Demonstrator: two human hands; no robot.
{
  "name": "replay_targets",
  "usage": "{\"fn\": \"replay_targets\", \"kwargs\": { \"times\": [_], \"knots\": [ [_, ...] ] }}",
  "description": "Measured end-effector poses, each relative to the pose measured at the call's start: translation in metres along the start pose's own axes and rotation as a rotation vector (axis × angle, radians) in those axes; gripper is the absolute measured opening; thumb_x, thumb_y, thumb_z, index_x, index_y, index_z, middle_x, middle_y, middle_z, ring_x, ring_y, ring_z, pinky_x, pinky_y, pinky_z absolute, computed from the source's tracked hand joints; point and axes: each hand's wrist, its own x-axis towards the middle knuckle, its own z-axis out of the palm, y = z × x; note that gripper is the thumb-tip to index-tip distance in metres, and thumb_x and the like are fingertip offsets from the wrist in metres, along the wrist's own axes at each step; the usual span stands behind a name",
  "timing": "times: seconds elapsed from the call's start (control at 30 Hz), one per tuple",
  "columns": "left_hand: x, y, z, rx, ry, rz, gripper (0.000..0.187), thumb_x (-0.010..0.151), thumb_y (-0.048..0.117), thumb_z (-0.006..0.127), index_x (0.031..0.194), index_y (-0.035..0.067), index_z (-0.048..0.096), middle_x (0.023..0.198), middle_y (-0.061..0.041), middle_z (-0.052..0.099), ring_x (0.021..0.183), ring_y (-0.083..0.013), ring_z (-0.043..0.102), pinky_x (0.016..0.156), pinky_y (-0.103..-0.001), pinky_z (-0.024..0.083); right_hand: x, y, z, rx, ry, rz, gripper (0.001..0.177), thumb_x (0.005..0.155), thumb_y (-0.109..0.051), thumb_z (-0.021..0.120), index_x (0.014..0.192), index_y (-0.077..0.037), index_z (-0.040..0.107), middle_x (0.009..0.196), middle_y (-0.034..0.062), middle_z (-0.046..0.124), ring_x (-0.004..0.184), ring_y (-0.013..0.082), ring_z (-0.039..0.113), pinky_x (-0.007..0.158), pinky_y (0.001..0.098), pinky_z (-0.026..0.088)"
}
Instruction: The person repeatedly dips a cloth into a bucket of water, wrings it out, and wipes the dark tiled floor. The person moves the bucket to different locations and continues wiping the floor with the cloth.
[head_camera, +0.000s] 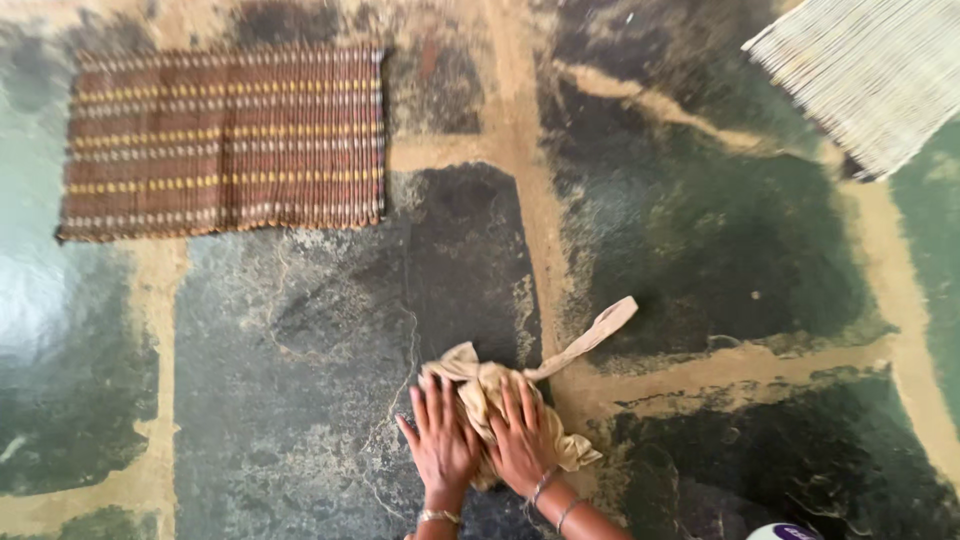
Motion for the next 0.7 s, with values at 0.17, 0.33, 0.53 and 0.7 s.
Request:
{"fn": "replay_targets", "kwargs": {
  "times": [0.17,0.33,0.53,0.7],
  "knots": [
    [0.111,-0.028,-0.01,-0.142,0.308,-0.115,0.079,0.09,0.04,0.044,0.161,0.008,0.028,0.17,-0.015,0.016,0.158,-0.0342,0.01,0.121,-0.065,0.006,0.13,0.011,-0.004,0.019,0.105,-0.128,0.043,0.083,-0.036,0.068,0.118,-0.01,0.068,0.162,0.0252,0.032,0.15,0.0469,0.025,0.121,0.0653,0.019],
    [0.229,-0.041,-0.061,-0.194,0.353,-0.158,0.079,0.093,0.036,0.045,0.164,0.008,0.025,0.171,-0.017,0.014,0.158,-0.0365,0.009,0.122,-0.066,0.004,0.275,0.021,-0.007,-0.004,0.054,-0.136,0.061,0.083,-0.042,0.068,0.138,-0.016,0.061,0.163,0.0236,0.028,0.151,0.0454,0.023,0.122,0.065,0.016],
    [0.318,-0.05,-0.081,-0.211,0.371,-0.189,0.075,0.097,0.032,0.045,0.165,0.01,0.023,0.173,-0.014,0.014,0.16,-0.0355,0.009,0.123,-0.067,0.004,0.38,0.025,-0.005,-0.053,-0.085,-0.127,0.065,0.094,-0.046,0.06,0.152,-0.019,0.048,0.169,0.0203,0.012,0.155,0.0437,0.011,0.123,0.0635,0.007],
    [0.339,-0.058,-0.083,-0.26,0.386,-0.205,0.076,0.096,0.033,0.047,0.166,0.014,0.024,0.173,-0.011,0.015,0.161,-0.0336,0.01,0.125,-0.067,0.005,0.421,0.026,0.005,-0.048,-0.081,-0.111,0.067,0.092,-0.044,0.06,0.153,-0.018,0.047,0.168,0.0186,0.005,0.153,0.0439,0.003,0.119,0.065,0.004]
  ]
}}
